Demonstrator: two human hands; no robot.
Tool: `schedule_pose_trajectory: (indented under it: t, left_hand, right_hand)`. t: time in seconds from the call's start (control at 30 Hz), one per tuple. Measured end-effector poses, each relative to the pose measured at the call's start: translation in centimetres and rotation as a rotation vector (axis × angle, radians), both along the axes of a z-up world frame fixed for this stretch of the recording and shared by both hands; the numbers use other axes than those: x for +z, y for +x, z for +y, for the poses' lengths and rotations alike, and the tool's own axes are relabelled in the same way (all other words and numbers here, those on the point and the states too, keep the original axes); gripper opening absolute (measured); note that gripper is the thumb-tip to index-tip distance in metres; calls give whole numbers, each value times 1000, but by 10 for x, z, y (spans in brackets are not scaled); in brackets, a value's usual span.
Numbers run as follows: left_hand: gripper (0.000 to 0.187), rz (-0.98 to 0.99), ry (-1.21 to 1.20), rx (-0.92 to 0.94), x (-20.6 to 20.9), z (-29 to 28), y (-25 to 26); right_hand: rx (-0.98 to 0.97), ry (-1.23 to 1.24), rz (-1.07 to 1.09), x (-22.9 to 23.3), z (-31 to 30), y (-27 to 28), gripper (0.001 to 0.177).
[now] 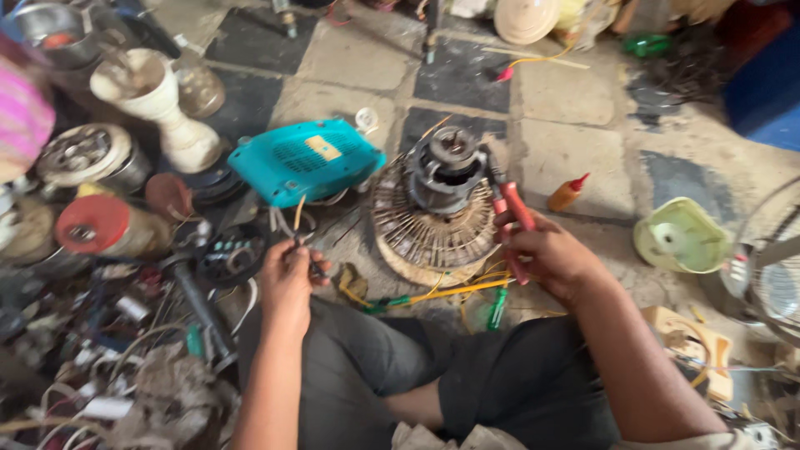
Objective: The person uses pliers and a screwdriver to work on a fan motor assembly on the floor, handling wires, the motor casing, and electrical components.
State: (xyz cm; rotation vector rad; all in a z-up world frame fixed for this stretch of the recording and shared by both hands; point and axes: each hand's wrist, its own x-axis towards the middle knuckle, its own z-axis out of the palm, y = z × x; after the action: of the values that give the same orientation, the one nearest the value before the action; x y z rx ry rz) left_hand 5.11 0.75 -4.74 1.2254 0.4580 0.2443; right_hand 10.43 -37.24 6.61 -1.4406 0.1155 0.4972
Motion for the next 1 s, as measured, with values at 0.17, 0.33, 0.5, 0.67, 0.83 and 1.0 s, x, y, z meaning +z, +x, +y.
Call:
schedule_pose_trajectory:
  t: [0.17,0.33,0.5,0.67,0.83,1.0]
  left_hand:
    - [32,202,1167,128,6,13,21]
    - [35,464,1211,-36,11,35,33]
    - [28,522,1268,-99,7,32,26]
    - [26,563,1315,-185,16,23,27]
    - [26,504,1334,-195,15,21,33]
    - [25,488,1339,-217,11,18,37]
  right_hand:
    - [-30,53,100,-23,-2,9,36]
    - [-8,148,139,-37,-9,13,33]
    - [-37,141,146,-37,-8,11,31]
    - [-26,162,150,-32,-6,10,31]
    - [-55,126,135,-28,-4,8,29]
    - [-48,123,158,-24,-3,11,30]
